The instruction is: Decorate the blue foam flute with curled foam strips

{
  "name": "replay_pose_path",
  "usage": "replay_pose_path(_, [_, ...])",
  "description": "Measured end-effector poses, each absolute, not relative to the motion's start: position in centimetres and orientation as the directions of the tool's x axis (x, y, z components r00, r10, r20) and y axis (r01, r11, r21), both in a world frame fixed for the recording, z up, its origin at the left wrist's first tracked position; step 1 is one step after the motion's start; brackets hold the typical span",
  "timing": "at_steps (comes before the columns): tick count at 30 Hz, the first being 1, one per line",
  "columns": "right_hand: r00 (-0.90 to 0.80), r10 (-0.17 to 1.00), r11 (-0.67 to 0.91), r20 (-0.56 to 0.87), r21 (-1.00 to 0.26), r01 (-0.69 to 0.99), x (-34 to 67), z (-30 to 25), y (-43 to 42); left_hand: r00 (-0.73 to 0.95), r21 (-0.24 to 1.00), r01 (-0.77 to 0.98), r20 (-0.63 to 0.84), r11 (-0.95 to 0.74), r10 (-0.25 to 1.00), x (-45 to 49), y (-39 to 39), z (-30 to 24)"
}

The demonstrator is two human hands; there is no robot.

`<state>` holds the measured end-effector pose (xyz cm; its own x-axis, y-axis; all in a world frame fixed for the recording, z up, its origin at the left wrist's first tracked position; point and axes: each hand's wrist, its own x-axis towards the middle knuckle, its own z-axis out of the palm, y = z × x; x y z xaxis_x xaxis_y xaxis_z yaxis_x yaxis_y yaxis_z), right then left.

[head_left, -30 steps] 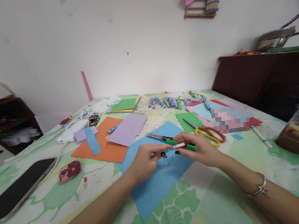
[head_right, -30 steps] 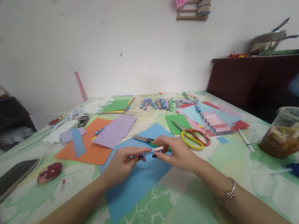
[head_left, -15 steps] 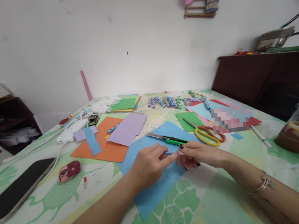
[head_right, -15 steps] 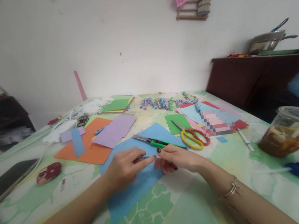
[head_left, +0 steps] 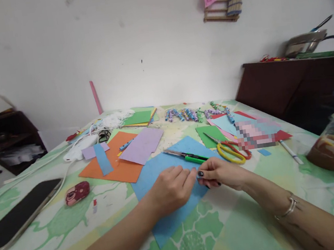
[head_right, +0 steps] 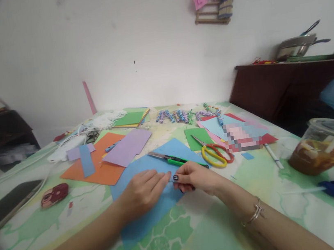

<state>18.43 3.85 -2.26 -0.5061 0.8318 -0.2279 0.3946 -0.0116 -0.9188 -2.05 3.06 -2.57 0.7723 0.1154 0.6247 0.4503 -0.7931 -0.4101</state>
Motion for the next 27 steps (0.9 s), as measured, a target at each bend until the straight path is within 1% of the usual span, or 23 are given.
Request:
replay_pose_path(2, [-0.434,0.895,0.206,-0.103,-0.768,0.607,17.6,-2.1,3.4,0.755,-0.283,0.497,0.606,-0.820,0.249,-2.0,3.3,-3.0])
replay_pose_path(3, [-0.410,0.911,0.272,-0.046,-0.679,0.681,17.1,-2.1,3.2,0.745,-0.193,0.517,0.581,-0.834,0.327,-2.0,3.4,-3.2])
replay_pose_path(4, [-0.390,0.921,0.308,-0.002,-0.608,0.731,16.7,-2.1,3.0,0.734,-0.094,0.534,0.546,-0.841,0.405,-2.1,3.5,-3.3])
replay_pose_path(7, [-0.349,0.934,0.338,0.071,-0.489,0.804,16.0,-2.3,2.6,0.683,0.204,0.564,0.429,-0.800,0.591,-2.2,4.0,-3.7])
replay_pose_path(9, [-0.344,0.933,0.356,0.105,-0.410,0.840,16.0,-2.6,2.6,0.660,0.360,0.550,0.366,-0.754,0.656,-2.2,4.3,-3.7])
replay_pose_path(10, [-0.350,0.929,0.369,0.119,-0.377,0.850,16.0,-2.7,2.6,0.657,0.417,0.534,0.341,-0.735,0.672,-2.2,4.4,-3.7])
replay_pose_path(11, [-0.361,0.923,0.384,0.132,-0.348,0.855,16.1,-2.8,2.7,0.660,0.459,0.517,0.324,-0.722,0.678,-2.1,4.5,-3.7])
replay_pose_path(14, [-0.405,0.900,0.436,0.163,-0.297,0.849,16.4,-2.9,3.0,0.670,0.533,0.479,0.292,-0.698,0.683,-2.0,4.6,-3.5])
replay_pose_path(17, [-0.439,0.880,0.474,0.180,-0.288,0.832,16.5,-2.8,3.0,0.646,0.613,0.467,0.255,-0.637,0.719,-2.0,4.4,-3.3])
replay_pose_path(19, [-0.475,0.846,0.530,0.244,-0.274,0.803,16.7,-2.9,2.9,0.622,0.680,0.447,0.231,-0.582,0.748,-2.0,4.3,-3.1])
replay_pose_path(21, [-0.526,0.769,0.620,0.363,-0.222,0.753,16.9,-3.0,2.7,0.607,0.745,0.416,0.200,-0.522,0.769,-2.0,4.1,-3.0])
replay_pose_path(23, [-0.584,0.664,0.708,0.466,-0.140,0.692,17.0,-3.1,2.7,0.608,0.817,0.373,0.142,-0.440,0.781,-2.0,4.1,-2.9])
replay_pose_path(25, [-0.630,0.583,0.759,0.513,-0.068,0.647,17.2,-3.1,2.6,0.622,0.888,0.312,0.078,-0.338,0.779,-2.1,4.0,-2.8])
replay_pose_path(27, [-0.657,0.526,0.786,0.540,-0.015,0.617,17.3,-3.0,2.5,0.637,0.945,0.233,0.029,-0.229,0.771,-2.1,4.1,-2.6])
